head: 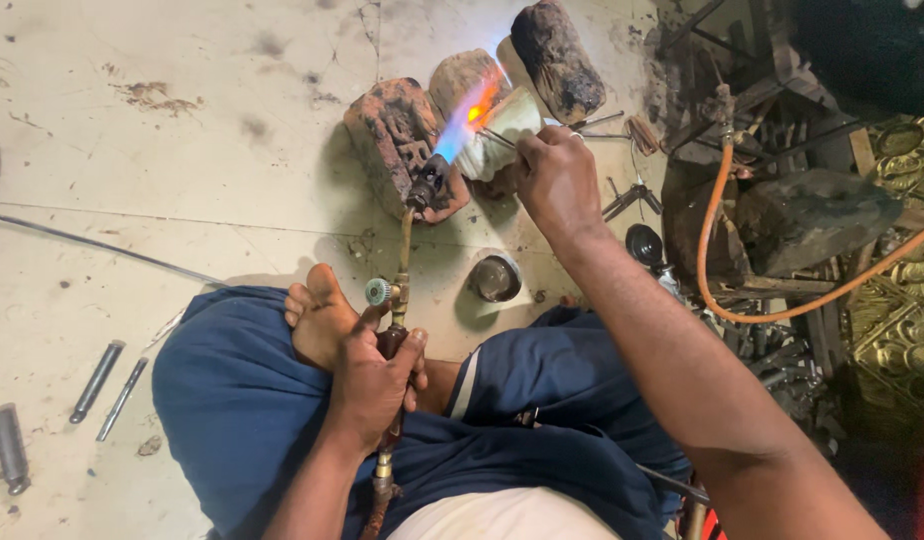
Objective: The person applies a dark liquid from a small container onto the rim of a white ceramic object using a brush. The person then uses a blowtorch to heat the object while continuing to apply the liquid.
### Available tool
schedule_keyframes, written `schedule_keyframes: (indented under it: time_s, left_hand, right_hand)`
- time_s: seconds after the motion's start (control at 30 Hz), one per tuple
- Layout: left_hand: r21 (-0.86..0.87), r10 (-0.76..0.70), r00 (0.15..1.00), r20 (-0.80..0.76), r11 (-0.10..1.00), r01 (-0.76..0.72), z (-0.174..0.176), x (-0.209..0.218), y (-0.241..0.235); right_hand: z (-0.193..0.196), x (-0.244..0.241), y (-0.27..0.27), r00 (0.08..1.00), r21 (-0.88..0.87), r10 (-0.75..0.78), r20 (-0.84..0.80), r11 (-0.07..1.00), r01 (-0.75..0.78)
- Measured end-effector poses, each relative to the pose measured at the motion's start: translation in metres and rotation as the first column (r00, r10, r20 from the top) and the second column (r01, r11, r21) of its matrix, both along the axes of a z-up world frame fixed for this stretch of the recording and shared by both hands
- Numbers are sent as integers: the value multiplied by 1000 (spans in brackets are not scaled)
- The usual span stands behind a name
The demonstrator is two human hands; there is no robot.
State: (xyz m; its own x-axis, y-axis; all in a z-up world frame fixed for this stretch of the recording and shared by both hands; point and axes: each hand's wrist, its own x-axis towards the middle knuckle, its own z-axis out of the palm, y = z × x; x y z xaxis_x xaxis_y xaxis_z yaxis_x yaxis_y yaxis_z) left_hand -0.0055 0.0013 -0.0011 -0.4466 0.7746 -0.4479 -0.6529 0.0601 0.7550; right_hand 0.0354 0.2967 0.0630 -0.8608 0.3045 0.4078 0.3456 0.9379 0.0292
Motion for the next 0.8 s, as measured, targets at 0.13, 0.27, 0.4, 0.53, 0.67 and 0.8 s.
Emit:
schedule_keyframes:
  time_s: [0.13,0.27,0.4,0.53,0.67,0.8]
  left_hand:
    - [9,1,1000,7,1000,-1,-2,1,0]
    - [-4,-19,999,-33,1000,19,-6,2,2]
    - [-128,-144,981,-134,984,127,-6,0,2]
    - [-278,-228,960,-161,944,178,-2,-2,8]
    - [-237,-140,982,-128,966,106,3,-1,14]
    - [-233,-122,989,-79,967,101,9,-6,20]
  right_hand:
    - [6,-3,-6,1000,17,-2,2,1000,2]
    - [21,2,-16,997,15,15,-75,1000,-14]
    - [40,32,-34,984,2,-62,-168,998,63]
    - [38,88,-51,966,9,-161,-202,986,167]
    - [16,142,-44,949,-81,-275,-153,961,266]
    - [-12,176,-9,923,-133,-377,-69,921,367]
